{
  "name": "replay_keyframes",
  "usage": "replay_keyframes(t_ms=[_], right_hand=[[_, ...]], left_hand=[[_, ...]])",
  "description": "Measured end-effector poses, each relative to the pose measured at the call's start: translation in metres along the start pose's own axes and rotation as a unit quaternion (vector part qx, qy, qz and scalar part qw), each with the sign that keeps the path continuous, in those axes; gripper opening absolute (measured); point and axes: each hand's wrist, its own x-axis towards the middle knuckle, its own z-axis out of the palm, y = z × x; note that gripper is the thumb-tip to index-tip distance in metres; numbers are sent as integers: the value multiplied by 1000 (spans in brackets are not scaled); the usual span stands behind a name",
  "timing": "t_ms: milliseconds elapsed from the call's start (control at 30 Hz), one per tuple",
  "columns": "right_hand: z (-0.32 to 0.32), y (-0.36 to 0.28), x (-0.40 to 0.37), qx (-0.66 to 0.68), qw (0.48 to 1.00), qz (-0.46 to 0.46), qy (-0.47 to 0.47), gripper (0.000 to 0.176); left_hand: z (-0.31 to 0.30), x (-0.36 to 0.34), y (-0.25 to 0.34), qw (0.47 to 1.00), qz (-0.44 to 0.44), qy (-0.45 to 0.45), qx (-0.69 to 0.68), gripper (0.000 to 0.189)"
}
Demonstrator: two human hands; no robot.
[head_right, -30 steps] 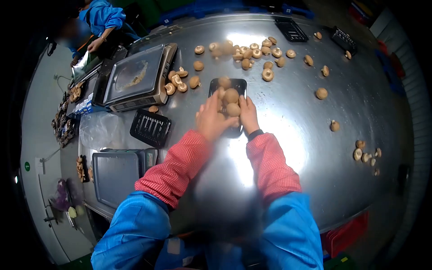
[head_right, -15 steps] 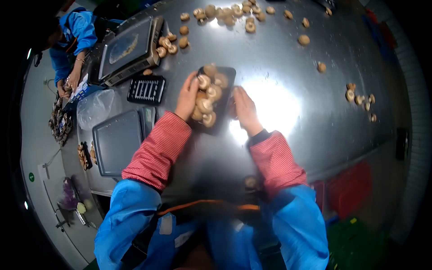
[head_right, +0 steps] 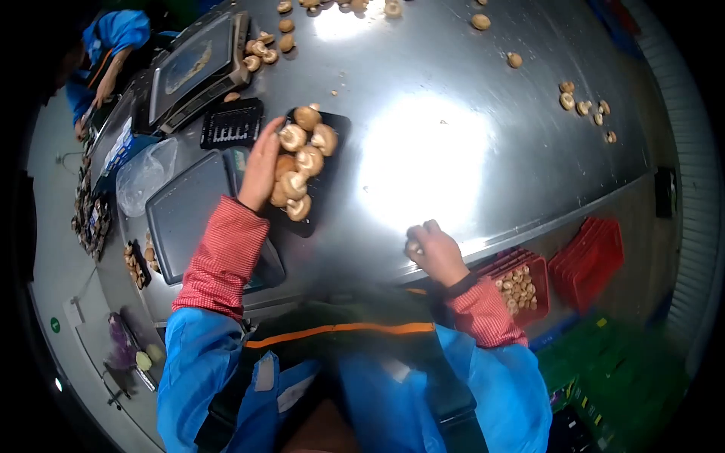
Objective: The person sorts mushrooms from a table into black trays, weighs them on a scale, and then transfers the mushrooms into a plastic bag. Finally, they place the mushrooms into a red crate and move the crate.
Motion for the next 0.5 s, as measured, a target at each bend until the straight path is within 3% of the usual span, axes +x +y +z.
replay_keyframes(t_ms=[133, 200, 267, 367, 400, 467, 500], right_hand=[[-51, -61, 43, 97, 969, -40, 222, 29], [-68, -98, 70, 110, 919, -132, 355, 35], [-71, -132, 87, 127, 909, -206, 339, 40], [-51, -157, 109, 45, 926, -265, 264, 41], [-52, -165, 113, 16, 924, -297, 239, 40], [-65, -172, 119, 138, 897, -336, 251, 28], [-73, -169, 125, 189, 898, -284, 279, 25]], left_hand=[[9, -12, -18, 1000, 16, -25, 8, 43], [15, -18, -19, 999, 2, -41, 3, 43], [21, -20, -22, 998, -1, -49, -26, 44], [19, -26, -8, 998, -33, -43, -8, 43], [11, -27, -2, 996, -29, -80, 2, 40], [-1, -29, 9, 994, -46, -100, -8, 40], [-9, -31, 19, 994, -28, -101, 27, 41]])
